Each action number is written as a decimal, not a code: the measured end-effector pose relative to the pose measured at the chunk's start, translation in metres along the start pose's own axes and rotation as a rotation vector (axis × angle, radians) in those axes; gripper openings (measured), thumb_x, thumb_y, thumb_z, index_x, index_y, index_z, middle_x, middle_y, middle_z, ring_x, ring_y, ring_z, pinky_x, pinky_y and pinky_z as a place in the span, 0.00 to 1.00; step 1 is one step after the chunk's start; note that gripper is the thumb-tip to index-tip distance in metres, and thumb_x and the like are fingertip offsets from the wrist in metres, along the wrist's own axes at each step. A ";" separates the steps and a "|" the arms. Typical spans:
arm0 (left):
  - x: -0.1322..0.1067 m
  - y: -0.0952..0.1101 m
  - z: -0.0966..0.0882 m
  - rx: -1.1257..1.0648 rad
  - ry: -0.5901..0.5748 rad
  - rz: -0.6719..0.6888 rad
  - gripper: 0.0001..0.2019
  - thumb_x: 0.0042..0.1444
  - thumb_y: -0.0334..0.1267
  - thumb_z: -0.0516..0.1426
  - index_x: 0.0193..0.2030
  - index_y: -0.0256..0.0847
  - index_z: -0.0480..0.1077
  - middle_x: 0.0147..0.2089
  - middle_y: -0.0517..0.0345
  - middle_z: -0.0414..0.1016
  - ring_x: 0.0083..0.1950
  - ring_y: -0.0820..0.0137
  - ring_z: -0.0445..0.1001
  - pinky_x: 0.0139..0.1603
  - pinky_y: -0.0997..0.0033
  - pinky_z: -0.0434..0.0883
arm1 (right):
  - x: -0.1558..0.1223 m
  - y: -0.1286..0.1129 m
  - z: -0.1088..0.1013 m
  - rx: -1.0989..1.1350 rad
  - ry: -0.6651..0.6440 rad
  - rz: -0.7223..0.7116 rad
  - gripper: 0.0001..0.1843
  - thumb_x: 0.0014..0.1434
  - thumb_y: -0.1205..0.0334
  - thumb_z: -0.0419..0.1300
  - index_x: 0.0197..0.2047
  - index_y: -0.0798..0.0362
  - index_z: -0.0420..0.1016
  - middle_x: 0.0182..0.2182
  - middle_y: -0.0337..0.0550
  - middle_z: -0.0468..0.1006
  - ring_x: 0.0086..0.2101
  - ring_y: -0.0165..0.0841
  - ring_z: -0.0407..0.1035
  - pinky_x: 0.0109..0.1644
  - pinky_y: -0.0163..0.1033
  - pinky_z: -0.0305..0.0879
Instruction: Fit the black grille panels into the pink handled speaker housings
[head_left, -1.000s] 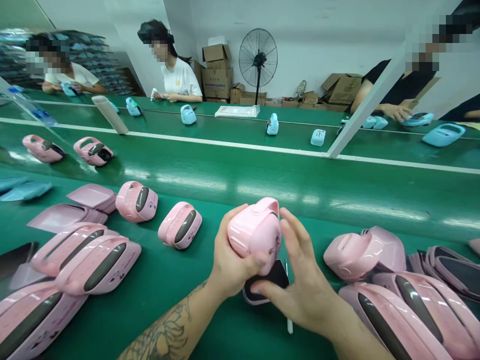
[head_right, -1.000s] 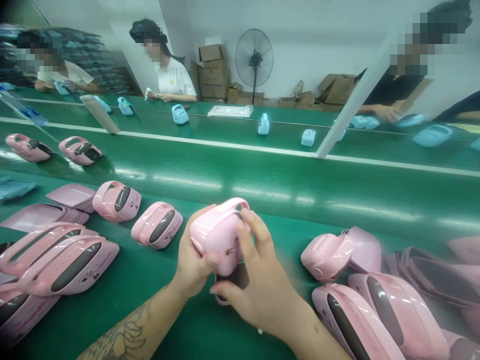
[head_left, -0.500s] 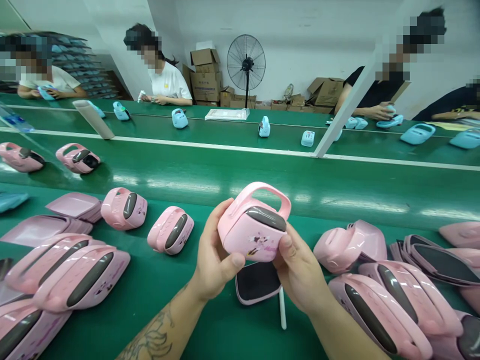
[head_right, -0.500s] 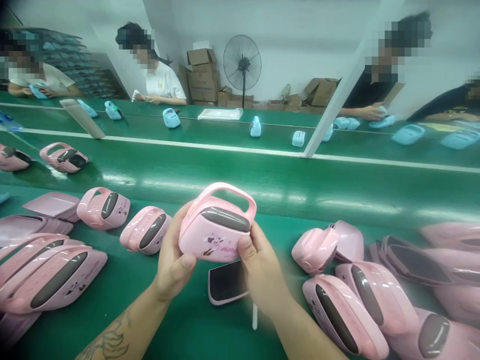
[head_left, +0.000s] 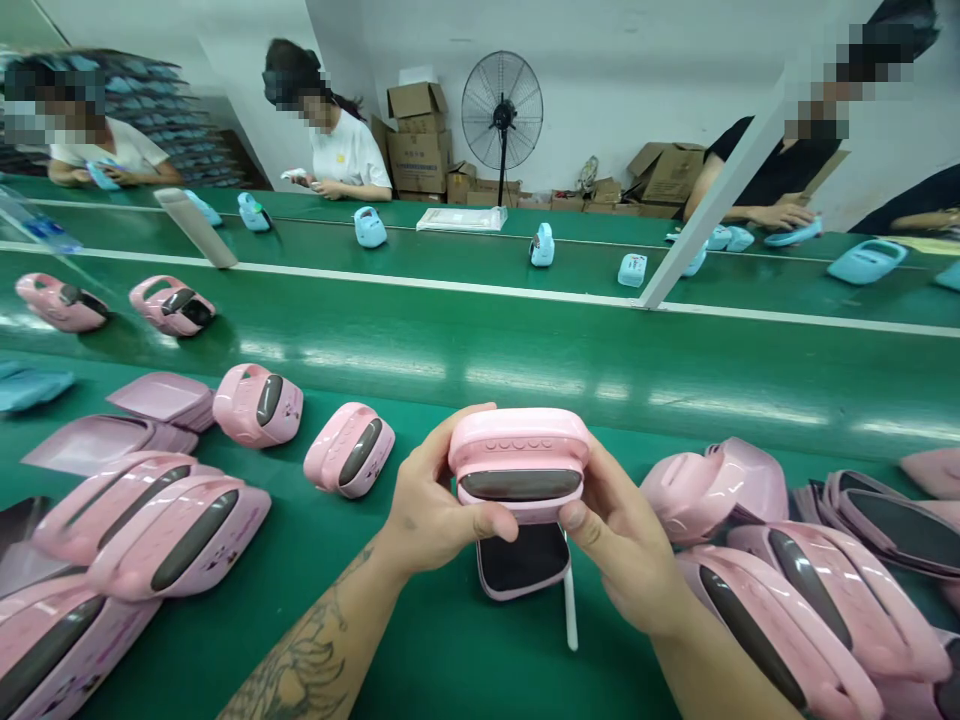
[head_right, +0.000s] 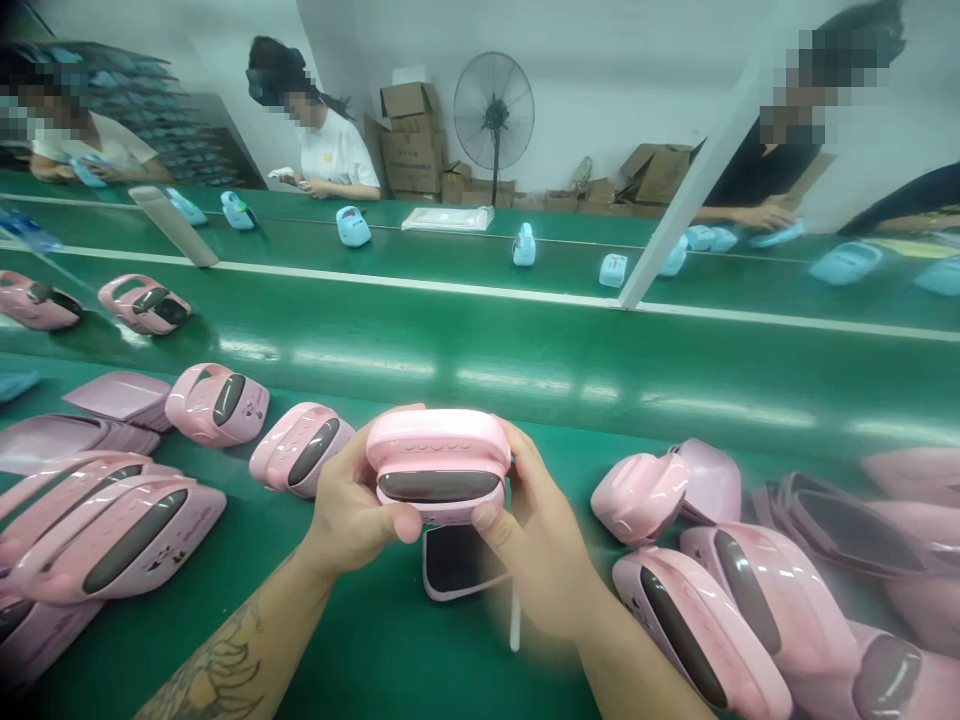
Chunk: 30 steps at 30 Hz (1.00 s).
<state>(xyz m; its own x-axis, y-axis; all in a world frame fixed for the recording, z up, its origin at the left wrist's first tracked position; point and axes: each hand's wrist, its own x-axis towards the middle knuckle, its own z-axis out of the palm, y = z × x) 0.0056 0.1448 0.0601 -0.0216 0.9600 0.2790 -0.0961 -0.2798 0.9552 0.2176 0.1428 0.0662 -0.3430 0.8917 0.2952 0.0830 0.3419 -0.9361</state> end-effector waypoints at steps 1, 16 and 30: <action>-0.001 0.000 -0.001 0.011 0.003 -0.002 0.49 0.35 0.59 0.79 0.64 0.39 0.76 0.53 0.43 0.85 0.52 0.51 0.83 0.52 0.59 0.81 | 0.000 0.000 -0.001 0.083 -0.025 0.030 0.35 0.73 0.41 0.59 0.77 0.41 0.60 0.70 0.53 0.72 0.68 0.48 0.70 0.67 0.54 0.74; -0.001 0.008 -0.003 -0.025 -0.211 -0.037 0.41 0.54 0.50 0.74 0.73 0.46 0.68 0.67 0.47 0.77 0.66 0.49 0.76 0.68 0.56 0.72 | -0.008 0.015 -0.008 0.380 -0.039 0.188 0.31 0.68 0.45 0.66 0.70 0.42 0.70 0.66 0.52 0.77 0.67 0.54 0.69 0.64 0.59 0.76; -0.017 0.026 0.031 -0.122 -0.117 -0.389 0.36 0.43 0.33 0.63 0.64 0.46 0.70 0.64 0.50 0.74 0.63 0.48 0.74 0.64 0.49 0.72 | -0.032 0.030 -0.009 0.365 0.094 0.298 0.31 0.74 0.42 0.56 0.75 0.38 0.63 0.74 0.47 0.66 0.73 0.52 0.60 0.74 0.64 0.62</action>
<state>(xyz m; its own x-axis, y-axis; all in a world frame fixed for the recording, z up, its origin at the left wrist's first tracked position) 0.0346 0.1213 0.0828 0.1516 0.9848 -0.0845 -0.1918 0.1131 0.9749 0.2390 0.1276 0.0301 -0.2663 0.9639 0.0037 -0.1748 -0.0445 -0.9836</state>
